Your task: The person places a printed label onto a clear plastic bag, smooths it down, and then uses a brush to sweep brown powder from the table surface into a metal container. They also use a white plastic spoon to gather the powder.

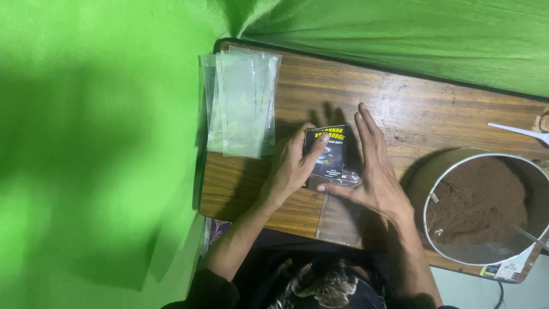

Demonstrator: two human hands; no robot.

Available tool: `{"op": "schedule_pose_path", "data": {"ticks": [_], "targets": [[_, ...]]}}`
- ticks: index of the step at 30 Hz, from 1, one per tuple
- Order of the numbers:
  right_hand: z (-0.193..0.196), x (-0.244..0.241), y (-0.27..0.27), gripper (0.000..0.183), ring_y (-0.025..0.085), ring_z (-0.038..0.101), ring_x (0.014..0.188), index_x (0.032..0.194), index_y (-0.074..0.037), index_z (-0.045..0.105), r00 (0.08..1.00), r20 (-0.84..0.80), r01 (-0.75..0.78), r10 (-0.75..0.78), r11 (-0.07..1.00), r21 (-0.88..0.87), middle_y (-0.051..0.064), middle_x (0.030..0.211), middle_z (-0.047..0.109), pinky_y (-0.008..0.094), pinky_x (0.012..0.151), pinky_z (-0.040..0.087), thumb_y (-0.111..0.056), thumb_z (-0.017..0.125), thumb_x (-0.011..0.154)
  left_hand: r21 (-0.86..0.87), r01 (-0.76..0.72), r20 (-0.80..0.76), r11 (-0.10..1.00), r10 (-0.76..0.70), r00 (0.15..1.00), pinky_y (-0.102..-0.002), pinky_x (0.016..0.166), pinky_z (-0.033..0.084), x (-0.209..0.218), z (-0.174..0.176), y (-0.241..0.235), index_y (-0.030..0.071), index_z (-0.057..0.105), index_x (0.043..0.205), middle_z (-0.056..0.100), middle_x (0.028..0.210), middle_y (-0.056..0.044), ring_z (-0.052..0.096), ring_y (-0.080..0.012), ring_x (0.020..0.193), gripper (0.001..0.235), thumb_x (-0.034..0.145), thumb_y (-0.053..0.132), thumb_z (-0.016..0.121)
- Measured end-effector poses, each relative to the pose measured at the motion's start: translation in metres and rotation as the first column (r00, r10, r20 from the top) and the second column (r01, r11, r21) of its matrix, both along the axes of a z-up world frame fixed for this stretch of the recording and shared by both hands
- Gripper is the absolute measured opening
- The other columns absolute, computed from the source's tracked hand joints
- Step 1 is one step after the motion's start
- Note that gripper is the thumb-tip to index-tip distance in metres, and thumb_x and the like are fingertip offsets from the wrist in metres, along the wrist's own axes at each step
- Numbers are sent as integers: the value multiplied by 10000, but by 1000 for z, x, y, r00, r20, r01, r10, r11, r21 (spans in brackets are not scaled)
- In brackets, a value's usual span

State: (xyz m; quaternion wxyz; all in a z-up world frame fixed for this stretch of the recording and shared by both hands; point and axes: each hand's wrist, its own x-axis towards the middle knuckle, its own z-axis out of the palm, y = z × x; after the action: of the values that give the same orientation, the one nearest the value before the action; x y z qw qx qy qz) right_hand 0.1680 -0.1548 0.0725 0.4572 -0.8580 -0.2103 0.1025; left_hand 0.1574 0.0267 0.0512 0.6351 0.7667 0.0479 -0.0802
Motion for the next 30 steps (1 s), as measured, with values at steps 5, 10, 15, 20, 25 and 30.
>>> {"op": "schedule_pose_path", "data": {"ticks": [5,10,15,20,25,30], "targets": [[-5,3,-9,1234,470,395,1419,1567,-61,335,990,-85,-123,110,979,-162,241,1550,369,622,1122,374,-274,988,541,16,66,-11,998,-66,998,-426,739,560,-2,1,7,52,658,1074,715,880,-197,726,-323,854,366,1017,404,577],[-18,-3,-16,1154,408,560,1283,1551,-129,411,968,-240,-129,77,969,-211,127,1389,515,558,1029,507,-226,981,552,-56,20,-62,998,-23,998,-465,834,567,-13,-15,3,4,663,1140,720,995,-252,723,-358,942,452,1028,431,566],[-1,1,-12,1081,438,638,1098,1544,-91,431,948,-313,-100,53,986,-136,186,1228,556,628,925,557,-329,953,627,-53,58,-103,997,-63,993,-566,981,504,-11,-11,1,-21,606,1244,666,1171,-312,650,-459,1143,494,1051,421,500],[-5,2,-9,996,394,656,1004,1556,-84,432,973,-225,-81,42,983,-168,181,1170,547,571,870,583,-298,908,707,-88,44,-136,995,-56,989,-626,1012,471,-10,-15,-4,-50,582,1265,627,1212,-366,614,-502,1175,589,1071,481,421],[-11,-1,-10,1075,327,652,950,1616,-157,363,981,-193,-50,23,989,-139,157,1142,543,536,876,585,-399,899,716,-57,33,-181,998,-42,983,-654,1046,433,-9,-15,-8,-103,548,1299,574,1280,-408,565,-539,1234,712,1074,534,323],[-14,-4,-14,989,411,636,1093,1560,-83,415,979,-203,-61,13,971,-233,176,1217,550,569,931,544,-262,899,716,-90,52,-73,995,-59,996,-715,1012,429,-7,-2,-8,9,465,1383,546,1312,-395,540,-570,1241,551,1085,462,367]]}}
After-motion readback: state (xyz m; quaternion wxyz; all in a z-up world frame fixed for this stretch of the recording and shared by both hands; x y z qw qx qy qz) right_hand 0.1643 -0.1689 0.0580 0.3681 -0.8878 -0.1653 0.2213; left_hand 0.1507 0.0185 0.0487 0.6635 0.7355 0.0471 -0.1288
